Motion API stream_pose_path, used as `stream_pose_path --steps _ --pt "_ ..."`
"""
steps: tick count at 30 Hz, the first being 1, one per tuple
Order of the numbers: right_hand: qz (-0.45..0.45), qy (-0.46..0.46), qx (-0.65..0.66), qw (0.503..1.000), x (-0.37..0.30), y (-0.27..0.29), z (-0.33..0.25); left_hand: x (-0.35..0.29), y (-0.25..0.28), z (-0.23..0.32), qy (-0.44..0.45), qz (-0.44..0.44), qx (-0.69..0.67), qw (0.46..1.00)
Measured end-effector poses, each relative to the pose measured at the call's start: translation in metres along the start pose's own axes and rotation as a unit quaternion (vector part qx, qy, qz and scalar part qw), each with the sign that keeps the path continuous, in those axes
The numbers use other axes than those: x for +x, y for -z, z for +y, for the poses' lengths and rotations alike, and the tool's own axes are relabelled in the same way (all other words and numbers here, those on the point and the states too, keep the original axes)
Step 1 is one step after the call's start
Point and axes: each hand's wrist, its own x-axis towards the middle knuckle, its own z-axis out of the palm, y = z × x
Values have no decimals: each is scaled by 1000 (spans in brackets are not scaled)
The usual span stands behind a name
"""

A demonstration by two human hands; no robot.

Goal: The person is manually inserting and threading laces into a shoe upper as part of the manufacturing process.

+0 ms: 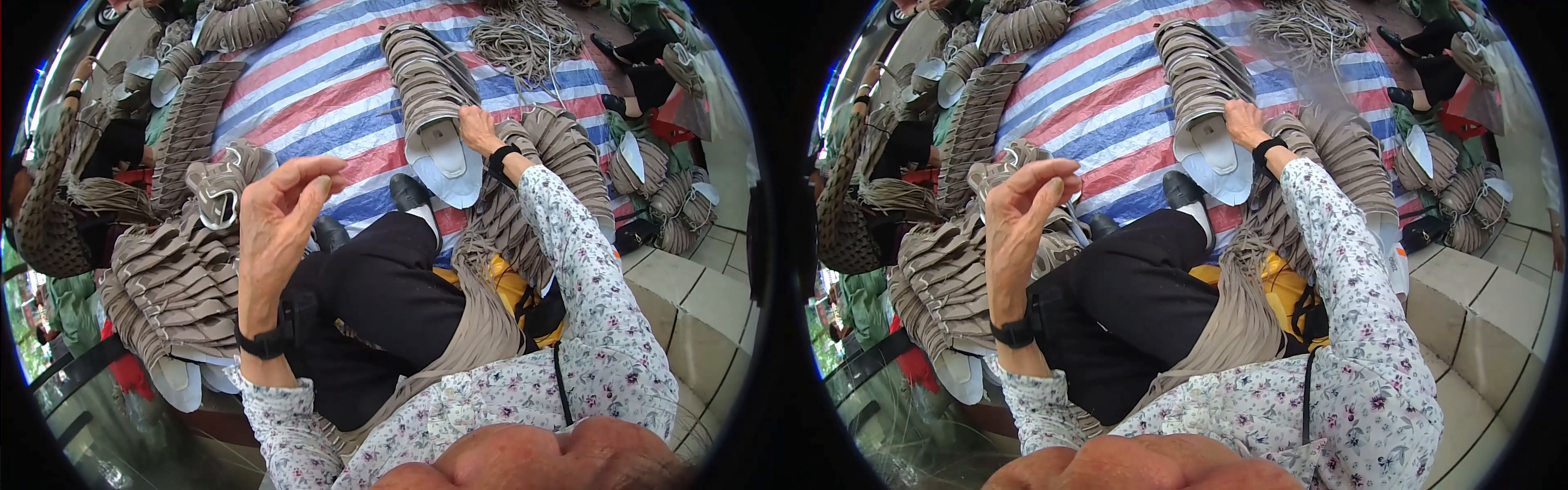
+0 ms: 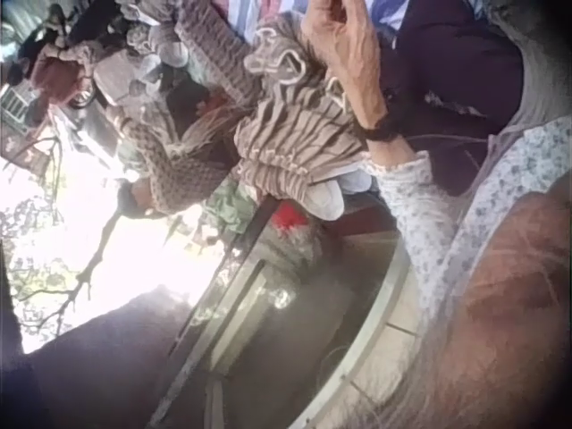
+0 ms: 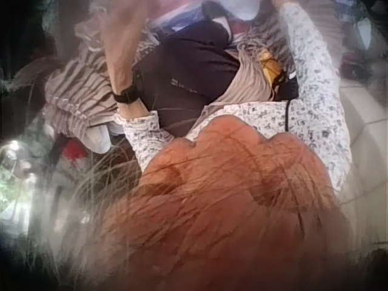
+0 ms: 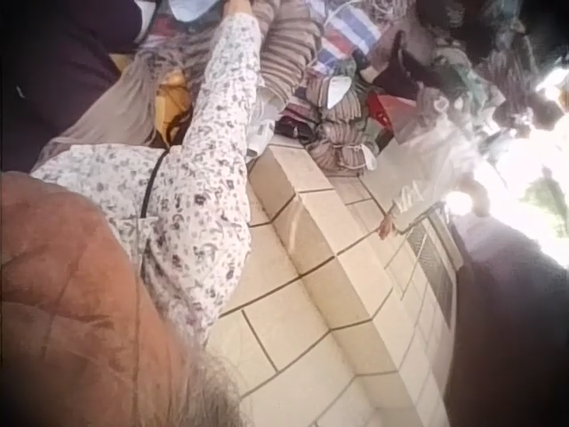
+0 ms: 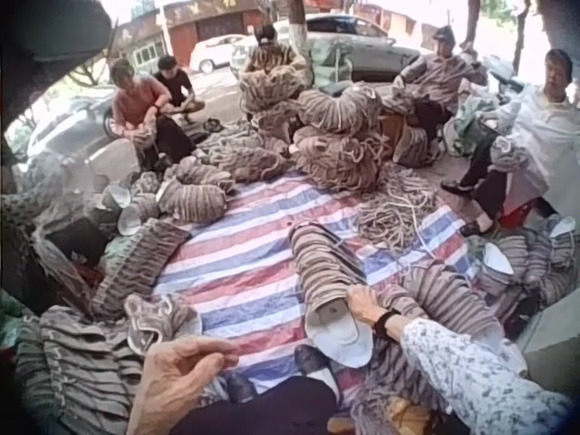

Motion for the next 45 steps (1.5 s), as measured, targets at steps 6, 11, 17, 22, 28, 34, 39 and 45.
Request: stream_pose_path --steps 6,11,17,22,28,34,39,45 --pt "-23 -18 -56 998 -11 -6 15 -21 -15 16 -87 -70 199 974" --pt "-18 -6 -88 996 -9 -5 17 -45 -26 13 -108 -148 262 948" --pt "62 60 -146 985 21 4 31 -63 -47 18 -123 -182 384 897" --pt "64 32 -174 982 47 -6 38 -70 -57 12 -143 -192 422 874" --pt "43 -7 -123 991 26 1 48 -69 -61 9 -178 -156 415 878" --pt "20 -30 -50 998 -15 36 29 -77 -52 2 -248 -131 378 882" --pt "-50 124 147 980 -52 79 -20 -82 -61 -4 -315 -85 322 889" --pt "-221 -24 402 888 -128 218 -188 -55 -56 47 -316 -152 310 883"
